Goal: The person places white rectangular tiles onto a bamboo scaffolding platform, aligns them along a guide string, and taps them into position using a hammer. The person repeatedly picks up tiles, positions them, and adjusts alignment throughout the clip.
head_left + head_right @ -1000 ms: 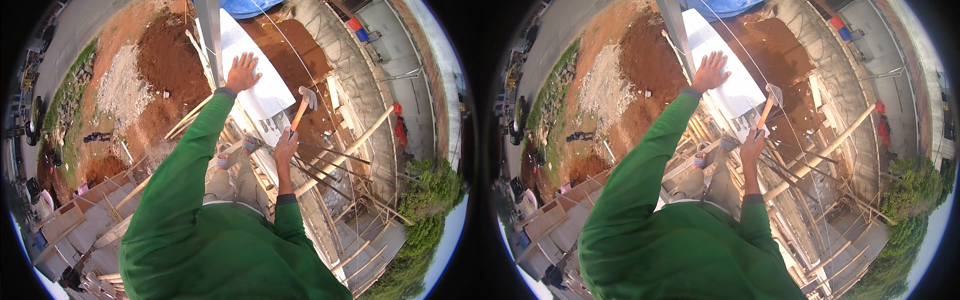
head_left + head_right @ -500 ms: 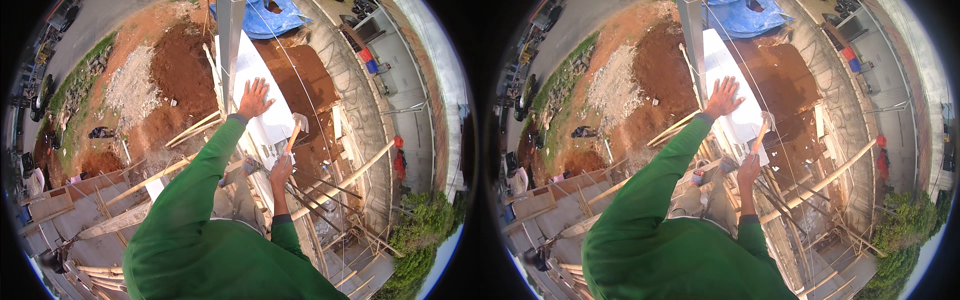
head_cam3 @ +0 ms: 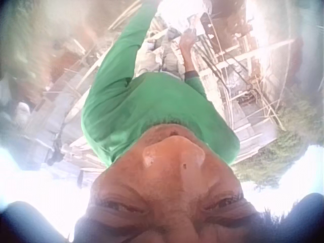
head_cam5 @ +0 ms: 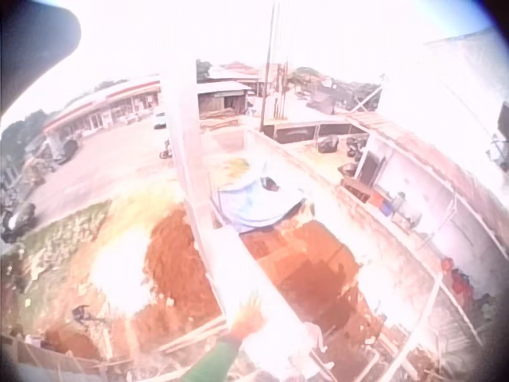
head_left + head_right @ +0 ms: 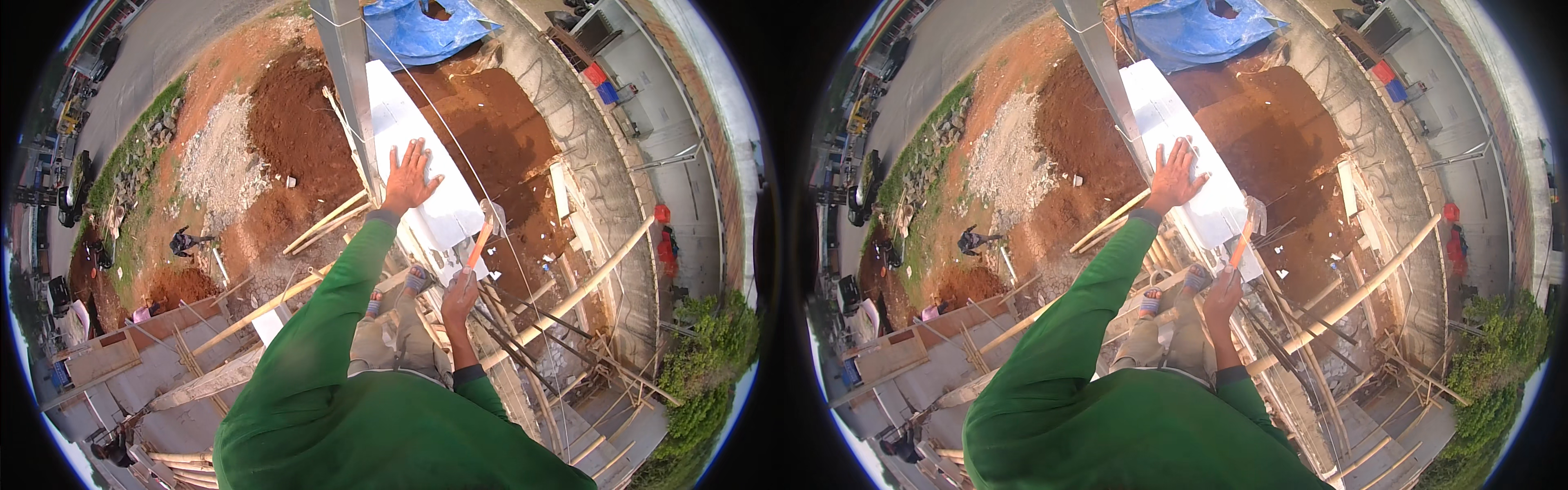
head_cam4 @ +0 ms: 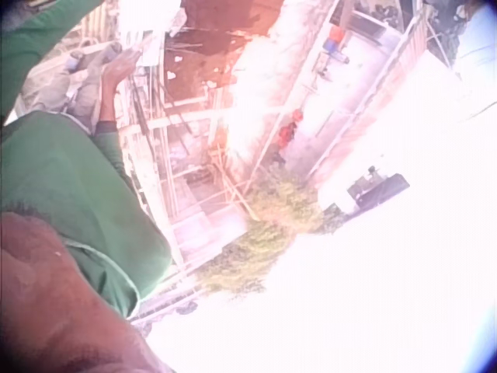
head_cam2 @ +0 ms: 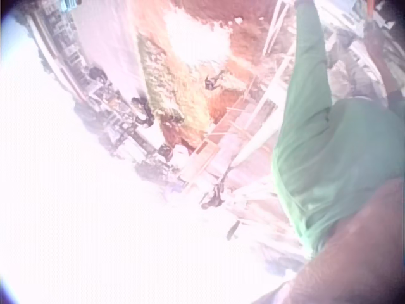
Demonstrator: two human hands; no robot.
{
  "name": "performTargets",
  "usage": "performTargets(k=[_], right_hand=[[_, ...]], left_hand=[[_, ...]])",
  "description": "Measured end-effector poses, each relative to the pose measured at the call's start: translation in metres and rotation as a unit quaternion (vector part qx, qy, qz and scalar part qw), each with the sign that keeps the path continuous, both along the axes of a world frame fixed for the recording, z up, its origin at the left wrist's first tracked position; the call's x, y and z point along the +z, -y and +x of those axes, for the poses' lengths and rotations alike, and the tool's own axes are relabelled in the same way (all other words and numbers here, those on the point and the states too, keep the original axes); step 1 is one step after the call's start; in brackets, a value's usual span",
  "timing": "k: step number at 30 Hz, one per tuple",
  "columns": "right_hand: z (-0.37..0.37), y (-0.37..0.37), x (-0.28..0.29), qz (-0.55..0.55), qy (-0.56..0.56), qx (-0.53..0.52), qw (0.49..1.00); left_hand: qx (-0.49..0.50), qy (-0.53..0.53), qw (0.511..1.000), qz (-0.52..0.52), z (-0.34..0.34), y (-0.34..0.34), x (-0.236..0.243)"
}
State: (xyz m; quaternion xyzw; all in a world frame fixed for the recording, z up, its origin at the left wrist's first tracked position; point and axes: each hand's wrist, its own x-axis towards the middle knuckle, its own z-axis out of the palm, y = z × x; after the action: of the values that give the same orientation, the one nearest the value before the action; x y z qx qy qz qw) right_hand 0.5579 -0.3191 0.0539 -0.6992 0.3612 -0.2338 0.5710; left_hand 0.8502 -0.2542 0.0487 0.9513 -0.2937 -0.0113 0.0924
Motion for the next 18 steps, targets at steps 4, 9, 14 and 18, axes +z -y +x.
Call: performTargets(k=[4,9,14,18], right_hand=[[0.003,0.004,0.005,0.005,-0.053,0.022,0.998],[-0.011,-0.002,0.007,-0.048,-0.168,0.078,0.982],[-0.008,-0.016,0.016,0.006,-0.159,0.08,0.984],[0.049,-0.026,0.034,-0.099,-0.095,0.075,0.988]], left_hand=[[-0.001,0.015,1.0,-0.014,0.002,0.002,-0.004],[-0.008,0.014,1.0,-0.006,0.002,0.001,-0.003],[-0.013,0.002,1.0,-0.015,0.003,0.001,-0.004],[-0.017,0.003,1.0,-0.021,0.006,0.002,-0.006]])
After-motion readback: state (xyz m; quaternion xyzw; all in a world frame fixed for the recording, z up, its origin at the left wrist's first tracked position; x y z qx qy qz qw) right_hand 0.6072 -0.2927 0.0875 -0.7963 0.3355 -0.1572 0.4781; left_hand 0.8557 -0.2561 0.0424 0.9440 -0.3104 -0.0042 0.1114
